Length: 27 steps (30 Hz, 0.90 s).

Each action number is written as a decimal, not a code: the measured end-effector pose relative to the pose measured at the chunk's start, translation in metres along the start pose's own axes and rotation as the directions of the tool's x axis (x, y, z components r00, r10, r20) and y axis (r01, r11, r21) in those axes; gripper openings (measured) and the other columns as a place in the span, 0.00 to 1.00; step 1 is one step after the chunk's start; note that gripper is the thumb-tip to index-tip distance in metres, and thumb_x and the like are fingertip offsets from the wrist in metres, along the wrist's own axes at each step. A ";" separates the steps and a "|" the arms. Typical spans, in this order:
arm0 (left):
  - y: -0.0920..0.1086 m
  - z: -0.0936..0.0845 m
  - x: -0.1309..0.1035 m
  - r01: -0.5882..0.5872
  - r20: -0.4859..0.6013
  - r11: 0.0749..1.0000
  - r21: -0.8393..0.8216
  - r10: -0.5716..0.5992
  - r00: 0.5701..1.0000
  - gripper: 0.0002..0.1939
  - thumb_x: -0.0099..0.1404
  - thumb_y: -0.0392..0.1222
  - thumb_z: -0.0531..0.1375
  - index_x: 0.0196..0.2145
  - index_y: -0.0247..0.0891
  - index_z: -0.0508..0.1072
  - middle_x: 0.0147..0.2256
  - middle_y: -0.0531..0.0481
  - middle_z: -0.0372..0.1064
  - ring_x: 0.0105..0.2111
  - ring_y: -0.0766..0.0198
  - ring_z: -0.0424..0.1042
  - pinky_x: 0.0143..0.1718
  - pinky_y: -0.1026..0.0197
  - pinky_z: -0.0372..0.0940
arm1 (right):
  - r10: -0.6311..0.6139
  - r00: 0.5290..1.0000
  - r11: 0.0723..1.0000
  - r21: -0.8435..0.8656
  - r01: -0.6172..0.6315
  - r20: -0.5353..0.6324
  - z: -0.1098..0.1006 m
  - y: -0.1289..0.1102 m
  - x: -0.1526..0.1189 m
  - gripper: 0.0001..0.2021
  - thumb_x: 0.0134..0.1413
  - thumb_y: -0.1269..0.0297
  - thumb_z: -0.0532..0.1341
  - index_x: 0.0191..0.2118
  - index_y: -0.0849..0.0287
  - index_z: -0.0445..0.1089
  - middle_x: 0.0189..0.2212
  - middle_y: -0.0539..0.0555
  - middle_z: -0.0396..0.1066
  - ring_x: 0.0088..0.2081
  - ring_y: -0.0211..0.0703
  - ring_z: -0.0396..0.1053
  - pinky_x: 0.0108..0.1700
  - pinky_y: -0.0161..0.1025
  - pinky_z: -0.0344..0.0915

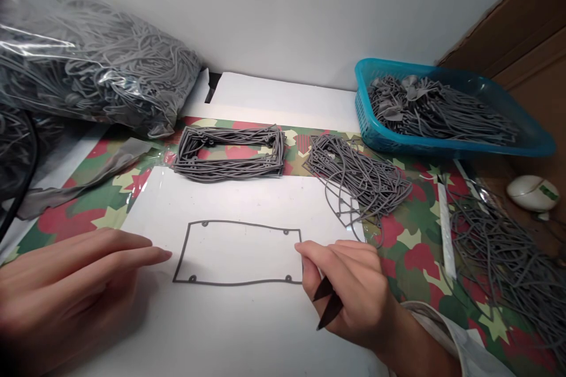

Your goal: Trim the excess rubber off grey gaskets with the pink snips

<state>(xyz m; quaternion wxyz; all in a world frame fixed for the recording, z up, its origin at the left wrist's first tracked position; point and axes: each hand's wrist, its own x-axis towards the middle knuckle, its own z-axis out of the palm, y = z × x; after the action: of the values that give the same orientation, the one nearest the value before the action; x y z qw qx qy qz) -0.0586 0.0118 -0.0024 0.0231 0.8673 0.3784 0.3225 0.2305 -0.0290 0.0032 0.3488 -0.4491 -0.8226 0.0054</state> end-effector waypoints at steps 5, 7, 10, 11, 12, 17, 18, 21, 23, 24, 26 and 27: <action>-0.003 0.000 -0.001 -0.026 -0.003 1.000 -0.007 0.026 1.000 0.16 0.60 0.24 0.52 0.33 0.43 0.71 0.25 0.55 0.71 0.23 0.69 0.69 0.24 0.66 0.63 | 0.016 1.000 1.000 0.004 -0.016 0.003 0.001 0.000 -0.002 0.09 0.57 0.80 0.56 0.40 0.62 0.67 0.19 0.47 0.69 0.21 0.36 0.71 0.25 0.33 0.66; -0.004 0.000 0.000 -0.082 -0.010 0.997 -0.009 0.082 0.997 0.15 0.60 0.24 0.53 0.33 0.42 0.72 0.25 0.54 0.71 0.23 0.69 0.68 0.23 0.67 0.63 | 0.024 1.000 1.000 0.011 -0.024 0.010 0.001 0.000 -0.002 0.09 0.57 0.80 0.56 0.40 0.62 0.67 0.19 0.46 0.68 0.20 0.35 0.70 0.26 0.33 0.66; -0.006 0.000 0.002 -0.118 -0.009 0.993 0.001 0.118 0.993 0.13 0.60 0.23 0.53 0.32 0.39 0.72 0.25 0.53 0.71 0.24 0.70 0.68 0.24 0.68 0.63 | 0.023 1.000 1.000 0.014 -0.024 0.018 0.002 0.000 -0.002 0.09 0.57 0.80 0.56 0.41 0.62 0.67 0.19 0.46 0.68 0.20 0.34 0.70 0.26 0.32 0.66; -0.006 -0.001 0.002 -0.125 -0.005 0.992 0.004 0.125 0.992 0.13 0.60 0.23 0.53 0.32 0.39 0.72 0.25 0.53 0.71 0.24 0.70 0.68 0.24 0.68 0.63 | 0.022 1.000 1.000 0.013 -0.022 0.020 0.002 0.001 -0.002 0.09 0.57 0.80 0.56 0.41 0.62 0.67 0.19 0.46 0.68 0.21 0.34 0.70 0.27 0.32 0.66; -0.006 -0.001 0.002 -0.131 -0.001 0.991 0.005 0.131 0.991 0.13 0.60 0.24 0.53 0.32 0.39 0.72 0.25 0.53 0.71 0.24 0.70 0.68 0.24 0.68 0.63 | 0.021 1.000 1.000 0.015 -0.022 0.022 0.002 0.001 -0.002 0.09 0.57 0.80 0.56 0.41 0.62 0.67 0.19 0.46 0.68 0.21 0.34 0.70 0.27 0.32 0.66; -0.005 -0.004 0.006 -0.142 0.015 0.990 0.005 0.142 0.990 0.13 0.60 0.24 0.53 0.34 0.38 0.72 0.26 0.52 0.72 0.24 0.70 0.69 0.24 0.68 0.63 | 0.018 0.999 1.000 0.020 -0.019 0.026 0.001 0.002 -0.003 0.09 0.57 0.80 0.56 0.41 0.62 0.67 0.20 0.47 0.69 0.21 0.34 0.70 0.27 0.32 0.66; -0.005 -0.004 0.007 -0.142 0.024 0.990 0.005 0.142 0.990 0.13 0.60 0.25 0.52 0.34 0.38 0.72 0.26 0.52 0.72 0.23 0.70 0.69 0.23 0.68 0.63 | 0.017 1.000 1.000 0.019 -0.017 0.025 0.000 0.002 -0.003 0.09 0.57 0.80 0.57 0.41 0.62 0.67 0.21 0.48 0.70 0.21 0.34 0.70 0.27 0.32 0.66; -0.004 -0.002 0.010 -0.135 0.013 0.991 0.012 0.135 0.991 0.13 0.60 0.25 0.51 0.34 0.40 0.71 0.26 0.53 0.71 0.21 0.70 0.68 0.20 0.68 0.61 | 0.011 1.000 1.000 0.019 -0.011 0.012 0.001 0.002 -0.004 0.10 0.56 0.81 0.57 0.42 0.62 0.67 0.21 0.49 0.71 0.22 0.35 0.71 0.27 0.33 0.66; -0.004 0.000 0.010 -0.110 -0.014 0.994 0.022 0.110 0.994 0.14 0.59 0.24 0.51 0.34 0.40 0.70 0.26 0.54 0.71 0.21 0.70 0.67 0.20 0.68 0.60 | 0.004 1.000 1.000 0.019 -0.004 0.003 0.002 0.003 -0.004 0.10 0.56 0.81 0.57 0.42 0.63 0.67 0.20 0.48 0.70 0.21 0.35 0.70 0.26 0.33 0.65; -0.003 0.001 0.009 -0.103 -0.030 0.994 0.026 0.104 0.994 0.14 0.58 0.24 0.51 0.34 0.40 0.70 0.27 0.54 0.71 0.21 0.70 0.66 0.20 0.67 0.60 | -0.003 1.000 1.000 0.019 0.003 -0.003 0.002 0.003 -0.004 0.10 0.56 0.81 0.57 0.42 0.63 0.67 0.20 0.48 0.69 0.20 0.34 0.69 0.25 0.32 0.64; -0.001 0.003 0.008 -0.115 -0.059 0.993 0.027 0.117 0.991 0.15 0.57 0.23 0.51 0.35 0.40 0.70 0.27 0.53 0.70 0.21 0.70 0.66 0.20 0.67 0.59 | -0.021 1.000 1.000 0.017 0.021 -0.011 0.003 0.003 -0.004 0.10 0.55 0.81 0.57 0.42 0.63 0.67 0.19 0.47 0.68 0.19 0.33 0.66 0.24 0.32 0.63; 0.001 0.003 0.008 -0.132 -0.072 0.991 0.026 0.134 0.988 0.15 0.57 0.23 0.52 0.36 0.40 0.69 0.27 0.53 0.70 0.21 0.69 0.66 0.20 0.66 0.59 | -0.028 0.999 0.999 0.014 0.028 -0.016 0.003 0.003 -0.005 0.10 0.55 0.81 0.58 0.41 0.63 0.67 0.19 0.47 0.67 0.18 0.32 0.64 0.23 0.32 0.62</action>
<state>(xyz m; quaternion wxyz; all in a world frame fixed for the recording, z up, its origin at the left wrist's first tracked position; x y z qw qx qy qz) -0.0519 0.0173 -0.0004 -0.0218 0.8784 0.3237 0.3509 0.2324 -0.0299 -0.0028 0.3586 -0.4349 -0.8260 0.0028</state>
